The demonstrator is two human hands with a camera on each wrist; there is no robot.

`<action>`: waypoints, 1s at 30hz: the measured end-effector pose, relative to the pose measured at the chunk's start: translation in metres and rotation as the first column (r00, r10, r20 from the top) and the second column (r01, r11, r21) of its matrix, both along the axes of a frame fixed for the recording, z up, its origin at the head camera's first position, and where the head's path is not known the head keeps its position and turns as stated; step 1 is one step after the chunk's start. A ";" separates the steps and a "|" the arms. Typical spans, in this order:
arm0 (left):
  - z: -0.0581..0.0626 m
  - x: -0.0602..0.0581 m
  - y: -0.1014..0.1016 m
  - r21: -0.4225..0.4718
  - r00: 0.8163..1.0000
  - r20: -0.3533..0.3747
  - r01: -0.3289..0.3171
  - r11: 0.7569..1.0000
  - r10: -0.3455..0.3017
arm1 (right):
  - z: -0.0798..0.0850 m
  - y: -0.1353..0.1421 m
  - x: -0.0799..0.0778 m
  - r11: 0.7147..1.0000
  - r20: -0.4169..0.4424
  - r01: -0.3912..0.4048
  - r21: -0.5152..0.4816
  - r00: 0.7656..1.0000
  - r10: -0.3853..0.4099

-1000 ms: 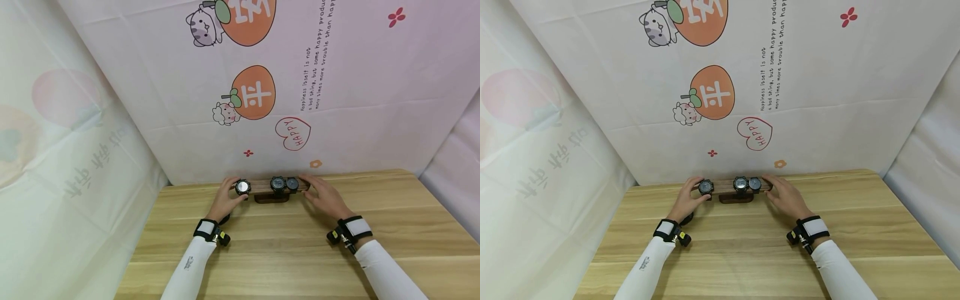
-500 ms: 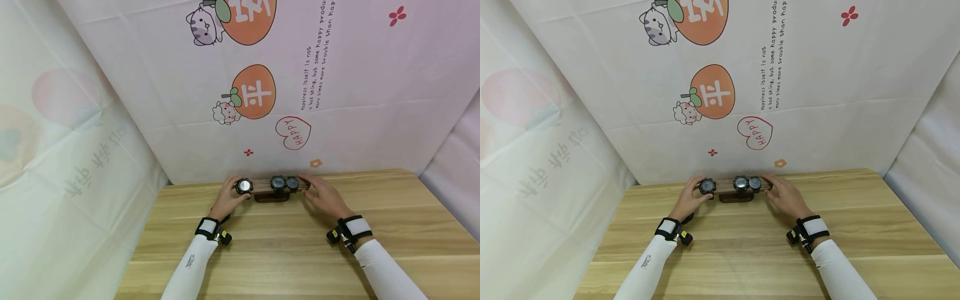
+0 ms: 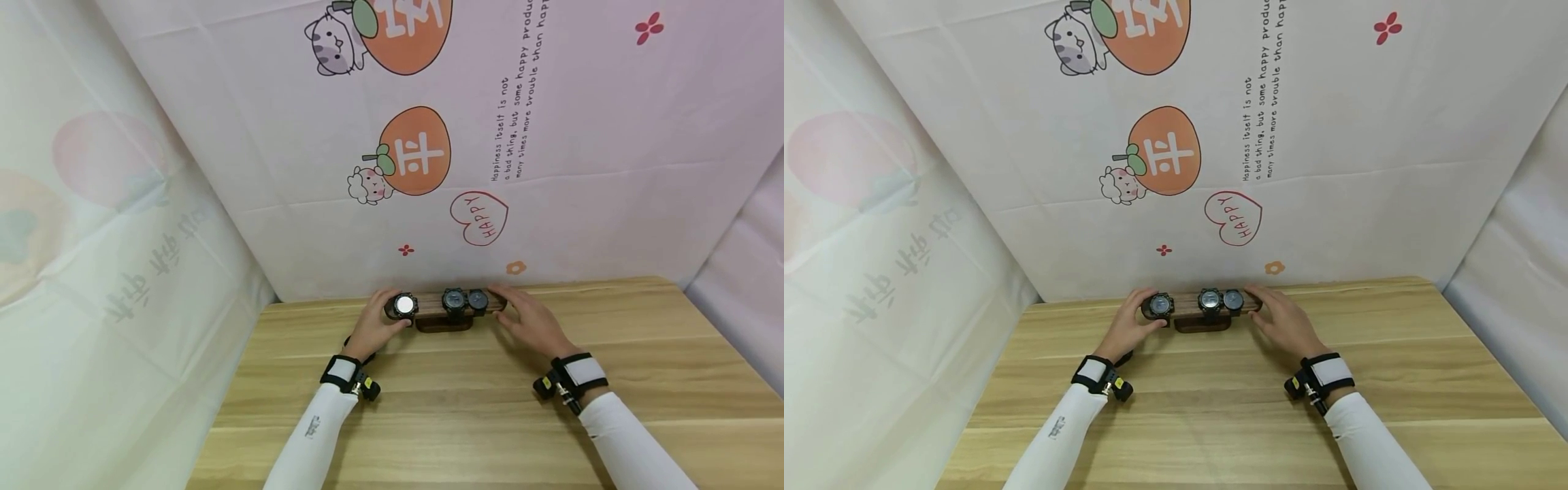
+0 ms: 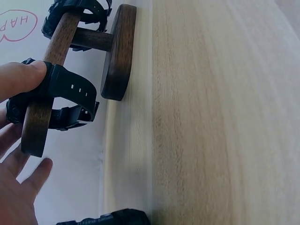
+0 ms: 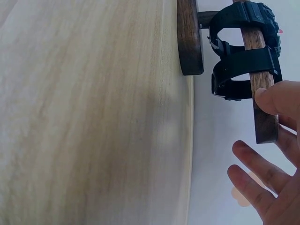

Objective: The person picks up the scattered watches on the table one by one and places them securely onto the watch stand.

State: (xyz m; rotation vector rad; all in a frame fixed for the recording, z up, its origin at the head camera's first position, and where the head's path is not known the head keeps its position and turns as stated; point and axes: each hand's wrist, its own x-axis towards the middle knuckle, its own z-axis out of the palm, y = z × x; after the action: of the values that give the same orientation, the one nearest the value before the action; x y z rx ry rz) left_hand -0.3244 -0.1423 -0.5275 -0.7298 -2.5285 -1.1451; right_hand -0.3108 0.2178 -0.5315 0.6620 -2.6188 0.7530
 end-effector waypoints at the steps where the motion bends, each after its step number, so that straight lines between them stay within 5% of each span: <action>1: 0.000 0.000 0.001 -0.001 1.000 -0.002 0.005 1.000 -0.005 | 0.000 0.000 0.000 1.000 0.001 0.000 0.000 1.000 0.000; 30: 0.000 -0.005 0.017 -0.102 0.994 -0.110 -0.003 0.995 -0.008 | -0.001 -0.001 0.001 1.000 0.010 0.019 -0.009 1.000 -0.019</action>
State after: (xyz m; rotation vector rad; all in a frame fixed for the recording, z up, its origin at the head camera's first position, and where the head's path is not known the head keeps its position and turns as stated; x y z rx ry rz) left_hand -0.3292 -0.1256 -0.5275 -0.7986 -2.5085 -0.9546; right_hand -0.3097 0.2169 -0.5327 0.6315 -2.6253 0.7645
